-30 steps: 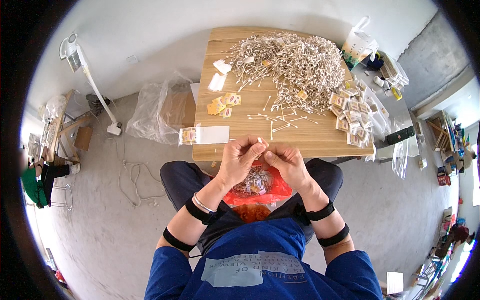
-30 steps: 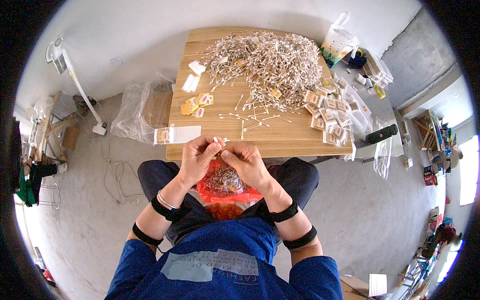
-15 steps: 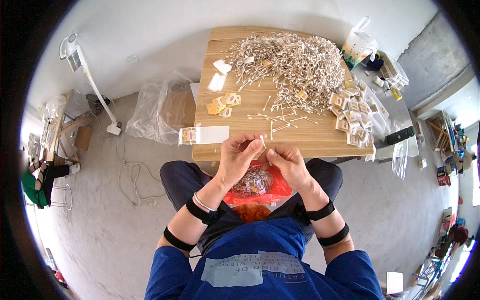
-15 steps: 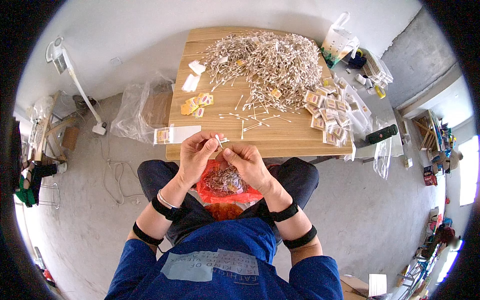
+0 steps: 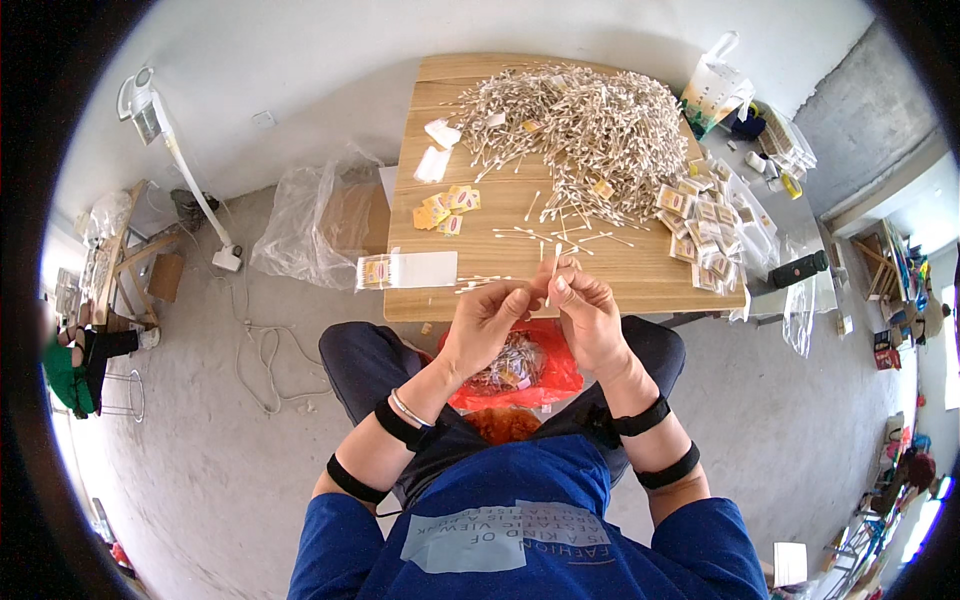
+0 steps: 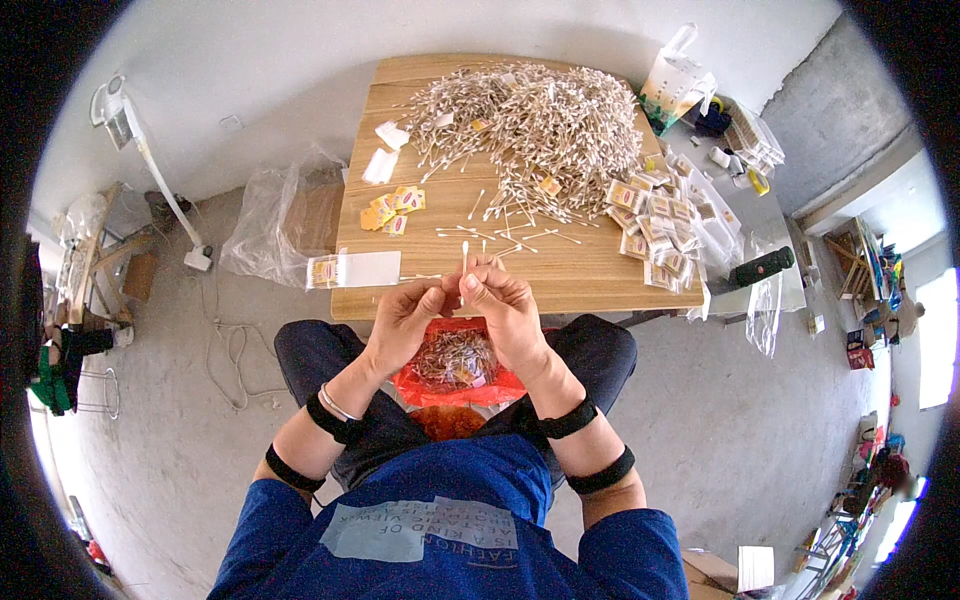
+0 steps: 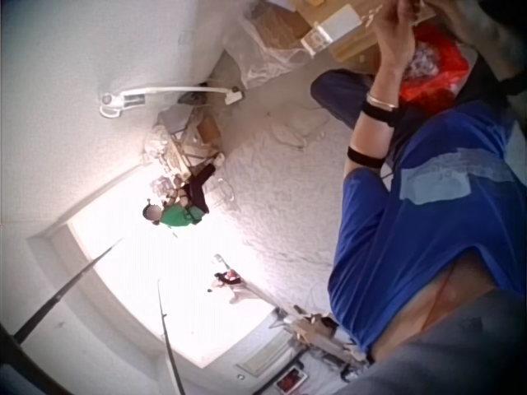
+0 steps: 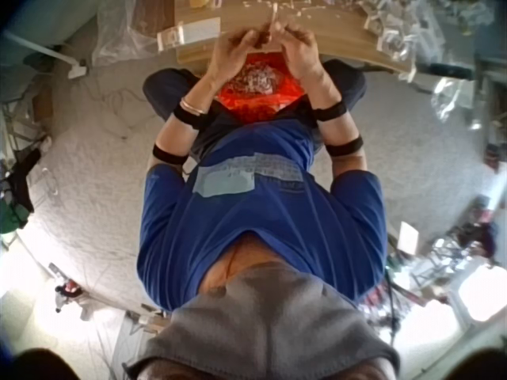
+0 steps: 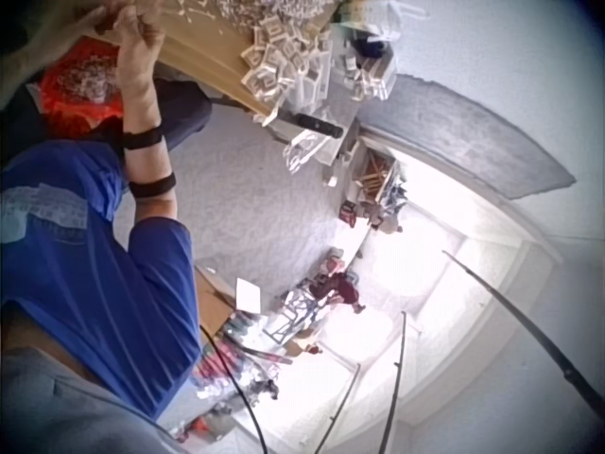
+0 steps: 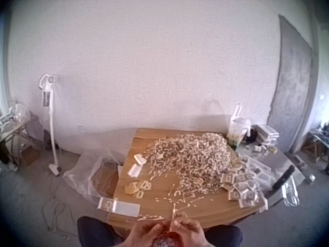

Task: Packaging cotton swabs into small plastic bags.

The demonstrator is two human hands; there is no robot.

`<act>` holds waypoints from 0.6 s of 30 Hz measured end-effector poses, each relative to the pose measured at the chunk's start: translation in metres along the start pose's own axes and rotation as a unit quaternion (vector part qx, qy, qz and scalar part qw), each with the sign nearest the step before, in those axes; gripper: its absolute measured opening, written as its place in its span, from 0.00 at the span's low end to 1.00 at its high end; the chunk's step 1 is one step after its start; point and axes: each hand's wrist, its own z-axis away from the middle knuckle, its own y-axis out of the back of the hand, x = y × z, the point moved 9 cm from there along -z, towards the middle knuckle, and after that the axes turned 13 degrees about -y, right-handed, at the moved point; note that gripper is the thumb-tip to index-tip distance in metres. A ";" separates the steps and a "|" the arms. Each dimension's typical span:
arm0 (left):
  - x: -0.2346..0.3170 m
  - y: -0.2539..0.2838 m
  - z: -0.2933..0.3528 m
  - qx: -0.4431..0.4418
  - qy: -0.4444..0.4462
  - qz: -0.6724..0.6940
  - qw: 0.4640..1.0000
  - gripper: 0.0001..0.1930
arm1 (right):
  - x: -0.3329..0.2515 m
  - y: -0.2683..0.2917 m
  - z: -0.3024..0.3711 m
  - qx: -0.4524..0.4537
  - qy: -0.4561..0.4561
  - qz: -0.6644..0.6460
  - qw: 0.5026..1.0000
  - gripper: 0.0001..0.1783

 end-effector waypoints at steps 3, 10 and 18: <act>0.000 -0.018 0.007 -0.050 0.016 0.092 0.994 0.17 | -0.008 -0.004 -0.001 -0.017 0.043 0.005 0.999 0.08; 0.002 0.001 0.000 0.014 0.015 0.050 0.999 0.11 | -0.023 -0.006 0.002 0.024 0.062 0.022 0.998 0.03; 0.018 0.026 -0.006 0.076 -0.002 -0.069 0.995 0.08 | -0.055 -0.020 0.013 0.099 0.163 0.436 0.879 0.05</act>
